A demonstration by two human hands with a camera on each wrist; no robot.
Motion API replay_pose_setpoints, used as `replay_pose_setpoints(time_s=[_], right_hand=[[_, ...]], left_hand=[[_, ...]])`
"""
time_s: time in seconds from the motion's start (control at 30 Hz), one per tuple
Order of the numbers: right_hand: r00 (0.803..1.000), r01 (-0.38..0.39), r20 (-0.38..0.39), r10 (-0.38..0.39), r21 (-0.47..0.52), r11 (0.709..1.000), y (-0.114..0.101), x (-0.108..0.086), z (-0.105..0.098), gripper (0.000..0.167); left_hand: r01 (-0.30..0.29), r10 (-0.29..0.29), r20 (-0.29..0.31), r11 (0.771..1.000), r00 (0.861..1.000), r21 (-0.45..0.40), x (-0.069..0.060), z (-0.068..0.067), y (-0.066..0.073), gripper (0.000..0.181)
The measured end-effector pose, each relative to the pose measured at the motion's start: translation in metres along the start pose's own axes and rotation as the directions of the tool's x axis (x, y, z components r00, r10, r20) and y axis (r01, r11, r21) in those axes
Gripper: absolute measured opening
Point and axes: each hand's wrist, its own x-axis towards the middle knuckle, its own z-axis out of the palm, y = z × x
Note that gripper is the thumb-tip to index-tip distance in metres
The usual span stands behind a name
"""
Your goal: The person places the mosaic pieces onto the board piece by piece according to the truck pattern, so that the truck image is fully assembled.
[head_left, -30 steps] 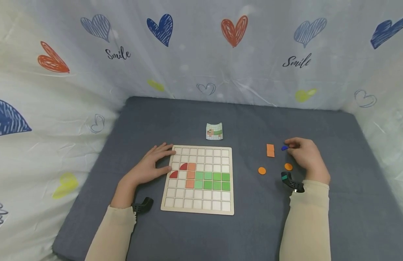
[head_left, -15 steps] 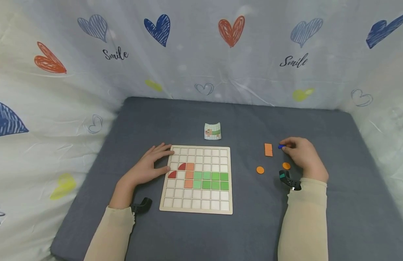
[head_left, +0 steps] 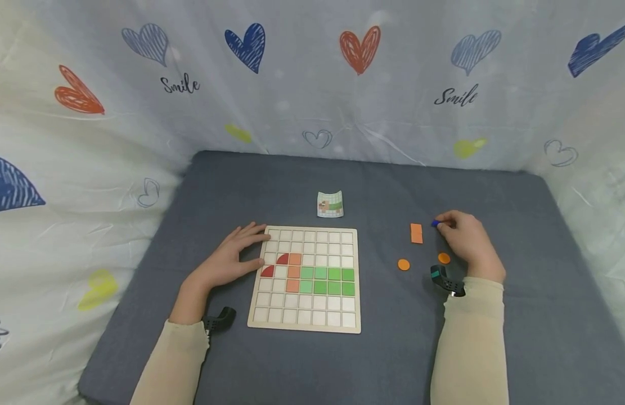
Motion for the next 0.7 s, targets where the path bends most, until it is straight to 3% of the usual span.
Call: replay_pose_setpoints(time_s=[0.3, 0.7], right_hand=[[0.993, 0.043, -0.114, -0.031, 0.105, 0.994, -0.012, -0.002, 0.003, 0.043], [0.990, 0.080, -0.127, -0.064, 0.120, 0.990, -0.024, -0.002, 0.004, 0.045]], left_hand=[[0.008, -0.008, -0.001, 1.000, 1.000, -0.003, 0.000, 0.000, 0.001, 0.065], [0.008, -0.008, -0.003, 1.000, 1.000, 0.007, 0.000, 0.001, 0.001, 0.066]])
